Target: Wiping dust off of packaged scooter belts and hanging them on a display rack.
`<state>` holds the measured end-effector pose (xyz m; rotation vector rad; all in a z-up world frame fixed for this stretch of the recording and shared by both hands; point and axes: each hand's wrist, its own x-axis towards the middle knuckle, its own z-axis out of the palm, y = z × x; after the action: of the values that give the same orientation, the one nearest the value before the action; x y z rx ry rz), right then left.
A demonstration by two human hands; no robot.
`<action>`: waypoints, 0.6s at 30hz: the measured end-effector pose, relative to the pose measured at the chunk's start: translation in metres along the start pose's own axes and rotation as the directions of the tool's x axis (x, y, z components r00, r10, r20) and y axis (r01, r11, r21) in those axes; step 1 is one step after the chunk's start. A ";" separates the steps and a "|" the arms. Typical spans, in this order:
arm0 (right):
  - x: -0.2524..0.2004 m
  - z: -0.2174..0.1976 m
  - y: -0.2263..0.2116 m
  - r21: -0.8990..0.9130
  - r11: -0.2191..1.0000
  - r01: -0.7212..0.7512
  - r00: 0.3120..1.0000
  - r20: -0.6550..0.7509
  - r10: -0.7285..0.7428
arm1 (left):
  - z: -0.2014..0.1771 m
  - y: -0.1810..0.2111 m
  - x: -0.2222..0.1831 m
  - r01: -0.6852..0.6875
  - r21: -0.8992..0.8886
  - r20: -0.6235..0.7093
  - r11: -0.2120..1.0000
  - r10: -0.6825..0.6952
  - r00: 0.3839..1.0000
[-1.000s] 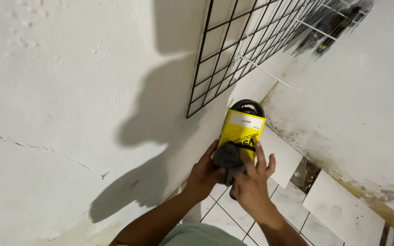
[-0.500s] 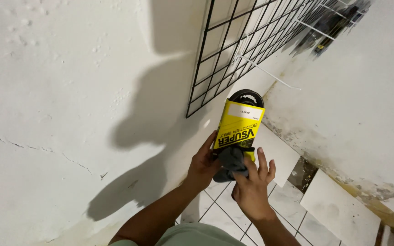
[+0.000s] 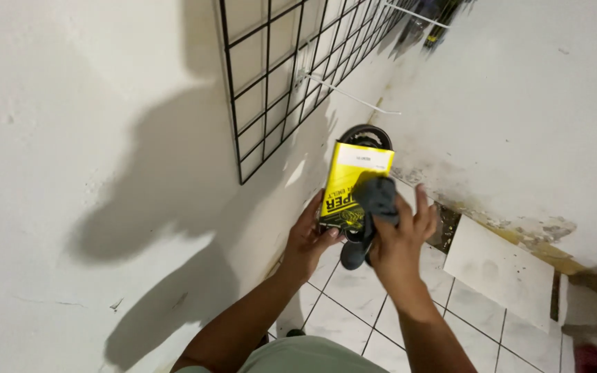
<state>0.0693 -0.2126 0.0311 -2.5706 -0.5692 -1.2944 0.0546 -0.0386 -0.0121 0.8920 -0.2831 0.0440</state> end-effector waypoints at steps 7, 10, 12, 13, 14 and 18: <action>-0.033 0.002 -0.028 0.342 0.933 -0.111 0.994 0.050 0.100 | -0.008 -0.005 0.024 0.016 -0.016 -0.046 1.000 -0.016 0.999; -0.011 0.001 -0.019 0.407 0.905 -0.125 0.992 0.029 0.124 | -0.011 -0.015 0.024 0.023 0.013 0.004 1.000 -0.023 1.000; 0.003 0.003 -0.004 0.451 0.884 -0.120 0.992 0.010 0.129 | -0.005 -0.012 0.025 0.021 0.040 0.035 0.999 -0.022 0.999; 0.005 0.006 0.007 0.443 0.880 -0.169 0.984 0.021 0.179 | 0.000 -0.009 0.023 0.023 0.027 0.063 0.999 -0.025 0.998; 0.004 0.008 0.018 0.436 0.872 -0.222 0.973 0.037 0.229 | 0.005 -0.007 0.019 0.030 0.013 0.086 0.999 -0.031 0.996; 0.023 0.006 0.029 0.481 0.839 -0.253 0.962 0.033 0.271 | -0.003 -0.027 0.016 0.082 -0.012 0.105 0.997 -0.081 0.991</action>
<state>0.0983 -0.2315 0.0457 -2.1156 -0.4417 -0.9572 0.0753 -0.0548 -0.0306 0.8907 -0.3441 -0.0808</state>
